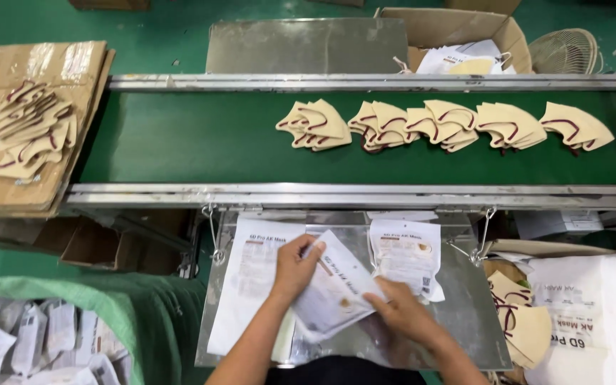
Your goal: The person picks up stacks of face masks from a conveyor belt, inserts them into plastic pouches, and stacks the completed packages on the workbench.
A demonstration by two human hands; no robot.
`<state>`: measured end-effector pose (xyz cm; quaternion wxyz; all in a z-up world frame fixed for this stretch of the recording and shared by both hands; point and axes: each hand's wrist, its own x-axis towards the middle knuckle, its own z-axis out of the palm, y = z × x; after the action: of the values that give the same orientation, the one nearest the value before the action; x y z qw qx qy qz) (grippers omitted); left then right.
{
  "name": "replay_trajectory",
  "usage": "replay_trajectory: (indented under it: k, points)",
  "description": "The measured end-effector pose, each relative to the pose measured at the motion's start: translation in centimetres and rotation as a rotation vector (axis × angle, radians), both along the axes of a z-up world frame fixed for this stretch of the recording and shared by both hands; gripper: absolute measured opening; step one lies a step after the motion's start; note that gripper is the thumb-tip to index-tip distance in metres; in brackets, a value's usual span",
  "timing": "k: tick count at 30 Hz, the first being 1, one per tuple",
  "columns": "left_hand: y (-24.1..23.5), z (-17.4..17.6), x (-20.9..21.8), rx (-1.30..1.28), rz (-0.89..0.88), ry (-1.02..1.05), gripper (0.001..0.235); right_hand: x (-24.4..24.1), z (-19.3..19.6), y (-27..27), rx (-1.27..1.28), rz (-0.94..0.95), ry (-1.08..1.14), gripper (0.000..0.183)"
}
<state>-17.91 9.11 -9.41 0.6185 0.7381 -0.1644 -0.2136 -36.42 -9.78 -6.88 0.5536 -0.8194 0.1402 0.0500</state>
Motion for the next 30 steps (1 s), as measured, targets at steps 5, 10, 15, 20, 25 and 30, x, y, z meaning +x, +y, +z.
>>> replay_trajectory:
  k: [5, 10, 15, 20, 25, 30]
  points:
    - [-4.2, 1.6, 5.3, -0.012, 0.014, -0.260, 0.023, 4.5, 6.8, -8.2, -0.778, -0.183, -0.188, 0.041]
    - [-10.2, 5.5, 19.9, 0.199, 0.173, -0.554, 0.031, 18.8, 9.3, -11.8, -0.948, -0.242, -0.379, 0.058]
    - [-16.2, 9.2, 28.2, 0.798, 0.102, -0.251, 0.084, 28.6, 2.4, -16.0, -1.153, -0.262, -0.227, 0.054]
    - [-19.6, 3.1, 30.2, 0.978, -0.190, -0.184, 0.069, 30.3, 0.8, -19.0, -1.081, -0.342, -0.234, 0.014]
    - [-19.5, -0.3, 29.7, 0.556, -0.185, 0.167, 0.071, 29.4, 4.3, -12.3, -0.735, -0.354, -0.304, 0.018]
    - [-18.2, 1.1, 25.6, 0.226, -0.185, 0.344, 0.042, 26.2, 4.5, -12.9, -0.733, 0.113, -0.594, 0.059]
